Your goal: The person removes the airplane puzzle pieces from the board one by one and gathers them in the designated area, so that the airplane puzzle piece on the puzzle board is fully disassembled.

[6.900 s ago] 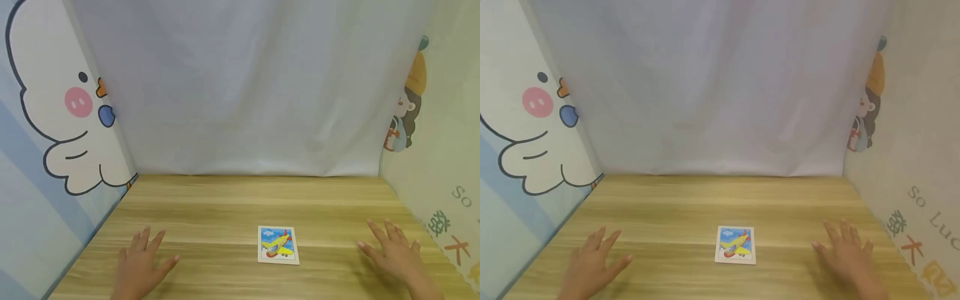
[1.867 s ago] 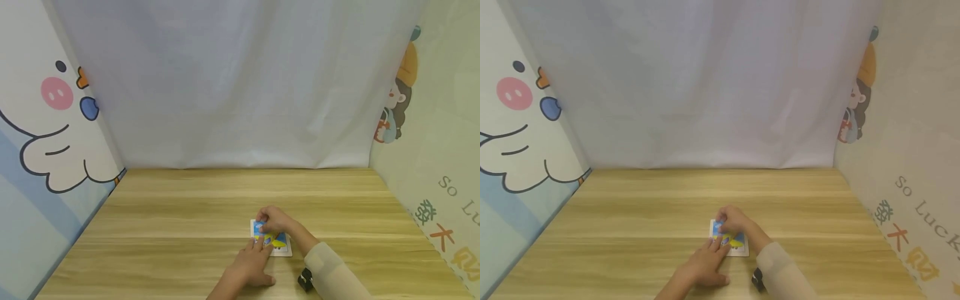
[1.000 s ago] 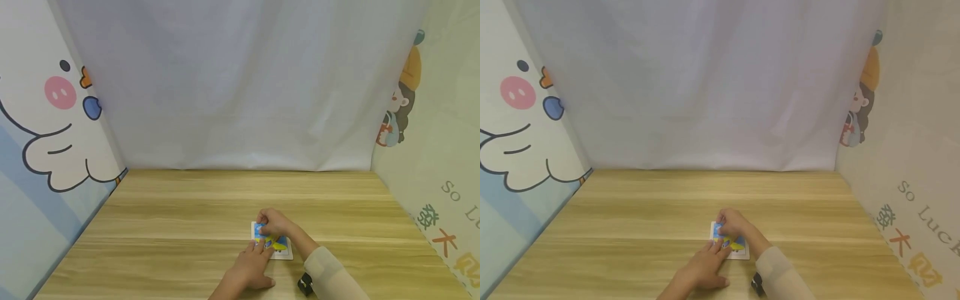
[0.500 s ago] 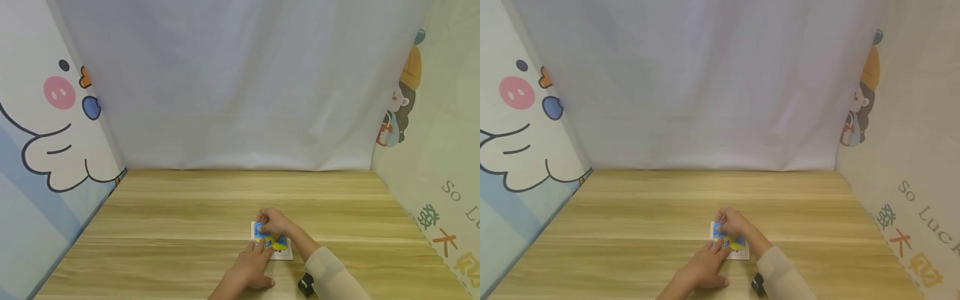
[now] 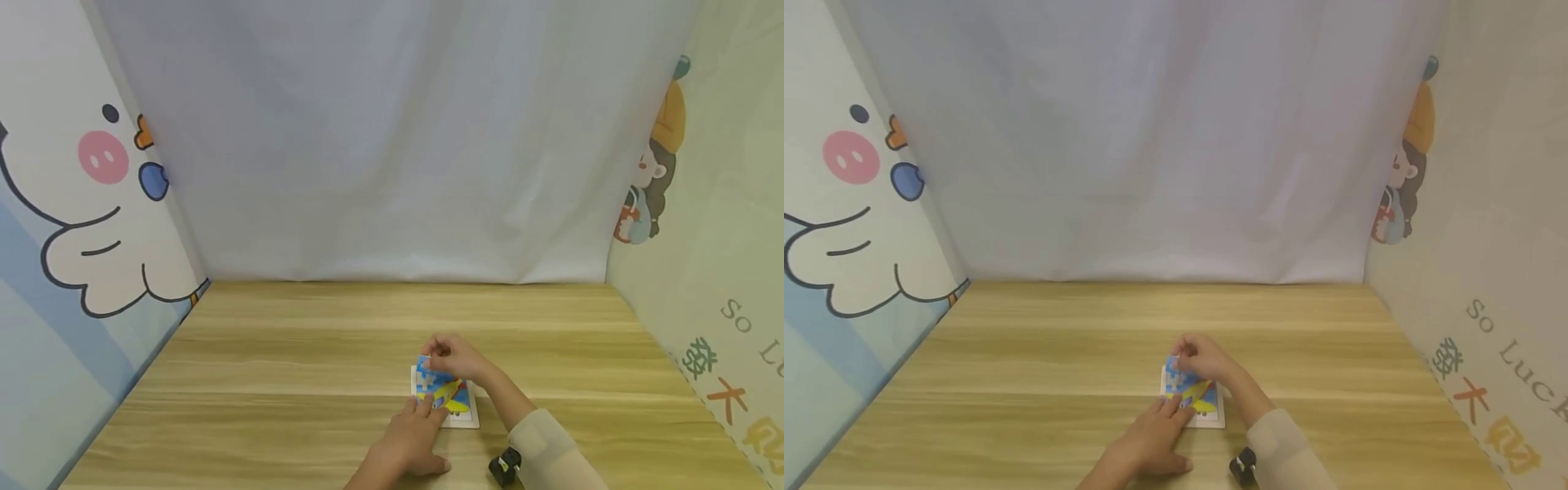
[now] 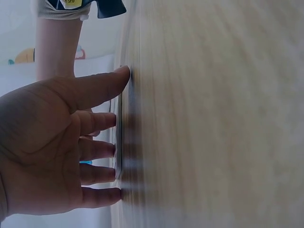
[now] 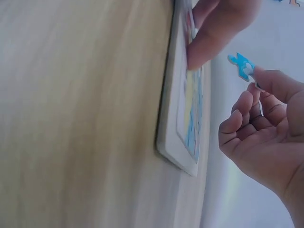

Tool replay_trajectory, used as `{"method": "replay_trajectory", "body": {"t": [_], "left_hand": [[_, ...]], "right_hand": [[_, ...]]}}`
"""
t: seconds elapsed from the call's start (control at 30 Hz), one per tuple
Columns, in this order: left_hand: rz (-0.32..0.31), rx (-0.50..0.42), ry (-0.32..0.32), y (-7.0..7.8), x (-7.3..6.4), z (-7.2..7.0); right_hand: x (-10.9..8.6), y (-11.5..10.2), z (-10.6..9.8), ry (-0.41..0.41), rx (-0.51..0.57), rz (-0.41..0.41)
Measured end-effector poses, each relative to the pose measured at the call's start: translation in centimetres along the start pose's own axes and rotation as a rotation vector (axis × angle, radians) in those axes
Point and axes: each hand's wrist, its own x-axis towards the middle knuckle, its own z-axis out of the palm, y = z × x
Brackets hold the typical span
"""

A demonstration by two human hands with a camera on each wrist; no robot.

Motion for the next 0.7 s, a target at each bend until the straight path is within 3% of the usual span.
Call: {"method": "replay_trajectory", "body": {"t": [0.53,0.7], "left_hand": [[0.004,-0.061,-0.001,-0.2,0.1,0.0],[0.007,-0.133,0.0,-0.4,-0.3,-0.5]], "right_hand": [[-0.8,0.7,-0.2,0.051,0.019,0.006],[-1.5,0.6,-0.8,0.064,0.018,-0.004]]}}
